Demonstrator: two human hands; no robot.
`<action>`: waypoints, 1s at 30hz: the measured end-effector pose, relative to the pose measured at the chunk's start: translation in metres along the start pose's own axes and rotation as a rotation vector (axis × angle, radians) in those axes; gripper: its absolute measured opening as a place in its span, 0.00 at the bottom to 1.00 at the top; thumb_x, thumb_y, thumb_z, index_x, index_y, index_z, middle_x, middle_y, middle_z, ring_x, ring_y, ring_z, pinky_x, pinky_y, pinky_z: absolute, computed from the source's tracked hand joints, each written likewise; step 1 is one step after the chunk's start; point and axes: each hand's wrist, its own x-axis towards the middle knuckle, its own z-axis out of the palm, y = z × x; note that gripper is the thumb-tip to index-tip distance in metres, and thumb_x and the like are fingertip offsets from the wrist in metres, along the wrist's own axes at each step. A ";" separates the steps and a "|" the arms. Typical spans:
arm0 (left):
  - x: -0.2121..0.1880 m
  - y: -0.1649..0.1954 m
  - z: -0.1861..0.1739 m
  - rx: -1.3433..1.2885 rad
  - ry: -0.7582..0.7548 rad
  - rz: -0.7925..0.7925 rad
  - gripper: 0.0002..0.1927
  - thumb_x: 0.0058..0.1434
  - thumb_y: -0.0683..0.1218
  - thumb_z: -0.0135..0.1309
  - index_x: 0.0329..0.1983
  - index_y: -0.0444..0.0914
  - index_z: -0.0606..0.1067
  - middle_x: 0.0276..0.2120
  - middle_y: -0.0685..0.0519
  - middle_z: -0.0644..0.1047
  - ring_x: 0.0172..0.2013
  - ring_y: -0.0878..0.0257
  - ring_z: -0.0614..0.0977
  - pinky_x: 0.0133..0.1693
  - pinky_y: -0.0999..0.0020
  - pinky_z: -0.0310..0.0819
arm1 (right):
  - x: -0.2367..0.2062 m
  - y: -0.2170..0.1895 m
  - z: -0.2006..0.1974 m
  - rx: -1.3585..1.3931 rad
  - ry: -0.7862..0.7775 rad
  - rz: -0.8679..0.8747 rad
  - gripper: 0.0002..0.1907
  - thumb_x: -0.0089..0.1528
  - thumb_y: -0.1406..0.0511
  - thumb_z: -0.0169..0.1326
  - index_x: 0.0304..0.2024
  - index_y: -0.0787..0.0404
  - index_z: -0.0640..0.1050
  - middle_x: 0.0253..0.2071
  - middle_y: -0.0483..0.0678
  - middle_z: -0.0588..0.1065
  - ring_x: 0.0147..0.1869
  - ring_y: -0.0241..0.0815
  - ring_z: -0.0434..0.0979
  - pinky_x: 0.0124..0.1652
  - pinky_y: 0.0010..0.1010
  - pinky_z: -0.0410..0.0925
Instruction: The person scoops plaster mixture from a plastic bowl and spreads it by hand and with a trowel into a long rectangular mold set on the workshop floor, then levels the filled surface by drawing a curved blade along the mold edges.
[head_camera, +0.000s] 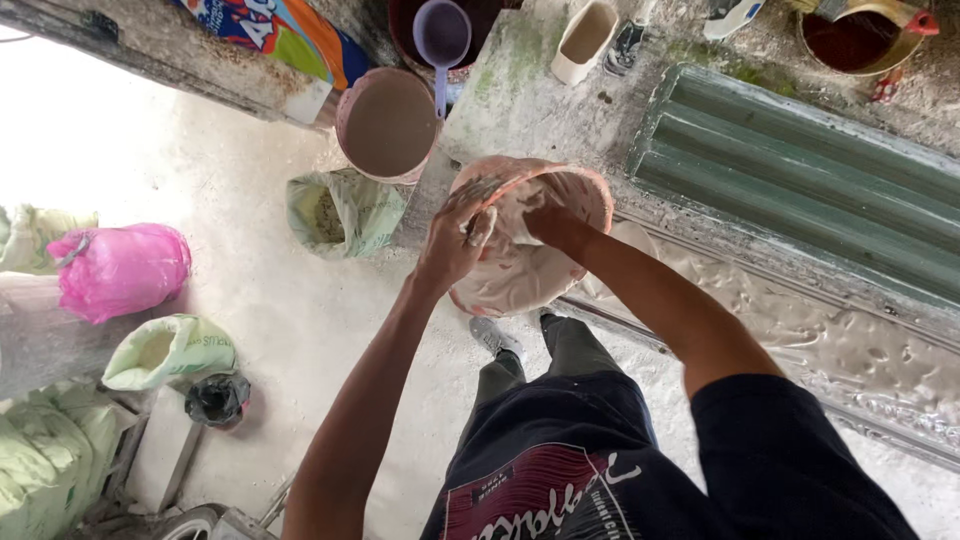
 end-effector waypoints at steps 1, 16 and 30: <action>0.001 0.001 0.002 -0.014 0.010 -0.019 0.17 0.70 0.41 0.51 0.60 0.34 0.75 0.59 0.39 0.77 0.63 0.43 0.77 0.65 0.52 0.70 | 0.001 0.001 -0.001 0.005 -0.006 -0.003 0.09 0.75 0.63 0.49 0.42 0.62 0.72 0.39 0.46 0.70 0.37 0.38 0.71 0.36 0.27 0.68; -0.026 0.016 0.033 0.072 0.132 -0.051 0.21 0.67 0.38 0.48 0.64 0.35 0.74 0.63 0.41 0.75 0.68 0.42 0.71 0.69 0.49 0.64 | -0.031 -0.001 0.085 0.347 0.271 -0.022 0.09 0.76 0.66 0.48 0.40 0.62 0.70 0.36 0.46 0.69 0.34 0.37 0.70 0.34 0.26 0.66; -0.023 -0.028 -0.008 -0.427 0.682 -0.605 0.20 0.75 0.50 0.46 0.60 0.33 0.75 0.51 0.46 0.80 0.50 0.58 0.80 0.53 0.63 0.74 | -0.105 -0.020 0.041 -0.010 0.493 -0.058 0.17 0.78 0.69 0.44 0.32 0.61 0.72 0.28 0.44 0.70 0.26 0.33 0.71 0.24 0.20 0.64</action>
